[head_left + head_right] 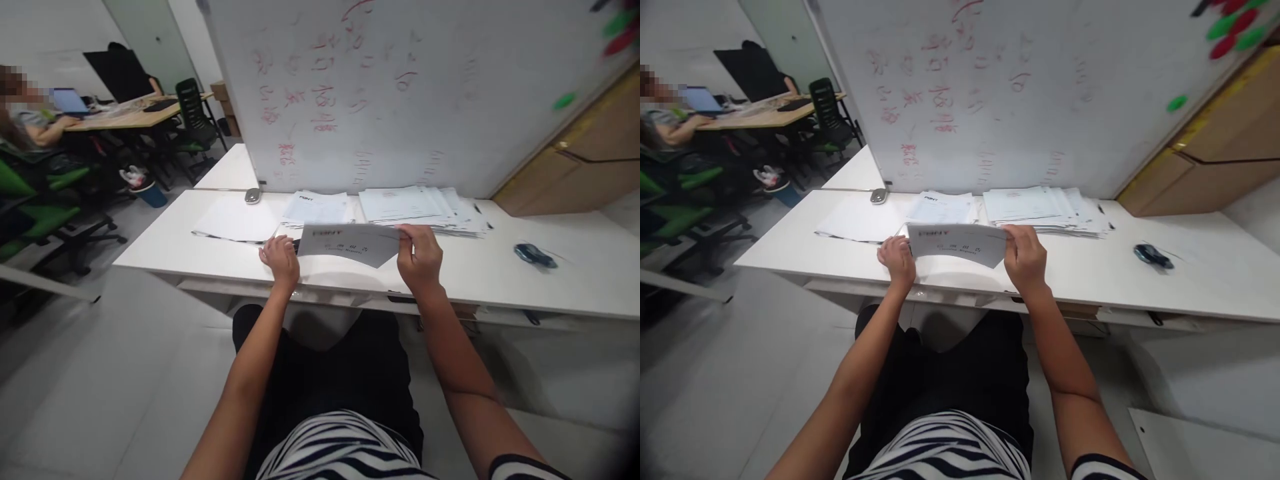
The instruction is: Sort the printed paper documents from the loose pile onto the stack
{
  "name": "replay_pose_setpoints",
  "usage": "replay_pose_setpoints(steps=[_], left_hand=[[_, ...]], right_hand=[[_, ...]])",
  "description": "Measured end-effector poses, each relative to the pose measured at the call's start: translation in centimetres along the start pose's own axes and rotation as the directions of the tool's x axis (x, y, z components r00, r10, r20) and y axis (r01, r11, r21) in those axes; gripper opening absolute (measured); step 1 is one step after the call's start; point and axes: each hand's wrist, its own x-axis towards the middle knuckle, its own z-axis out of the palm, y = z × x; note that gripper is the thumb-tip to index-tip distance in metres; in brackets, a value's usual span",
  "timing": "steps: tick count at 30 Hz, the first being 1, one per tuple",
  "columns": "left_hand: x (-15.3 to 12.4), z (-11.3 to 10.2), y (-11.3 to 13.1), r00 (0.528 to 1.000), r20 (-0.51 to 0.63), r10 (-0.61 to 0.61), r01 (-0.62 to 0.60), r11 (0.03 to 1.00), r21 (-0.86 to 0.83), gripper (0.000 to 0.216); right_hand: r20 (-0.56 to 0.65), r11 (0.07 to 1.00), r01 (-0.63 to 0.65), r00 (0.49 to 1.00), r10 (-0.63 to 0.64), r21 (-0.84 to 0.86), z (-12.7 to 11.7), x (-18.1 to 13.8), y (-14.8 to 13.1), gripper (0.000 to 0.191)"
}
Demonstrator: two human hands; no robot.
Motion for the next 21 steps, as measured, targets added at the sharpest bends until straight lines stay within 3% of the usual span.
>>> replay_pose_setpoints(steps=[3, 6, 9, 12, 14, 17, 19, 21], left_hand=[[-1.9, -1.4, 1.0, 0.984, 0.112, 0.141, -0.102, 0.948, -0.302, 0.073], [-4.1, -2.6, 2.6, 0.886, 0.354, 0.3, -0.076, 0.847, -0.527, 0.085], [-5.8, -3.2, 4.0, 0.783, 0.525, 0.333, 0.007, 0.84, -0.543, 0.073], [-6.2, -3.2, 4.6, 0.746, 0.623, 0.235, 0.081, 0.897, -0.435, 0.046], [-6.0, -2.8, 4.6, 0.767, 0.613, 0.189, 0.101, 0.909, -0.405, 0.037], [-5.4, -1.7, 4.1, 0.836, 0.527, 0.151, 0.075, 0.92, -0.384, 0.033], [-5.2, -0.9, 3.5, 0.88, 0.461, 0.119, 0.034, 0.95, -0.31, 0.031], [-5.3, -0.3, 2.9, 0.912, 0.401, 0.086, 0.009, 0.974, -0.227, 0.031]], right_hand=[[0.047, 0.999, -0.035, 0.998, 0.035, -0.007, -2.1, -1.6, 0.8, 0.024], [0.07, 0.992, -0.117, 0.991, 0.113, 0.055, -3.2, -2.7, 1.1, 0.024], [0.078, 0.969, -0.211, 0.976, 0.202, 0.126, -3.6, -2.9, 0.8, 0.022], [0.071, 0.937, -0.299, 0.954, 0.291, 0.179, -3.6, -2.9, 0.3, 0.019], [0.02, 0.896, -0.354, 0.932, 0.362, 0.269, -3.1, -3.2, -0.2, 0.023], [-0.033, 0.778, -0.426, 0.868, 0.495, 0.461, -1.4, -4.5, -0.9, 0.054], [0.042, 0.674, -0.504, 0.816, 0.576, 0.541, 0.2, -5.8, -1.4, 0.072], [0.204, 0.573, -0.622, 0.752, 0.627, 0.533, 1.7, -7.2, -1.6, 0.07]])
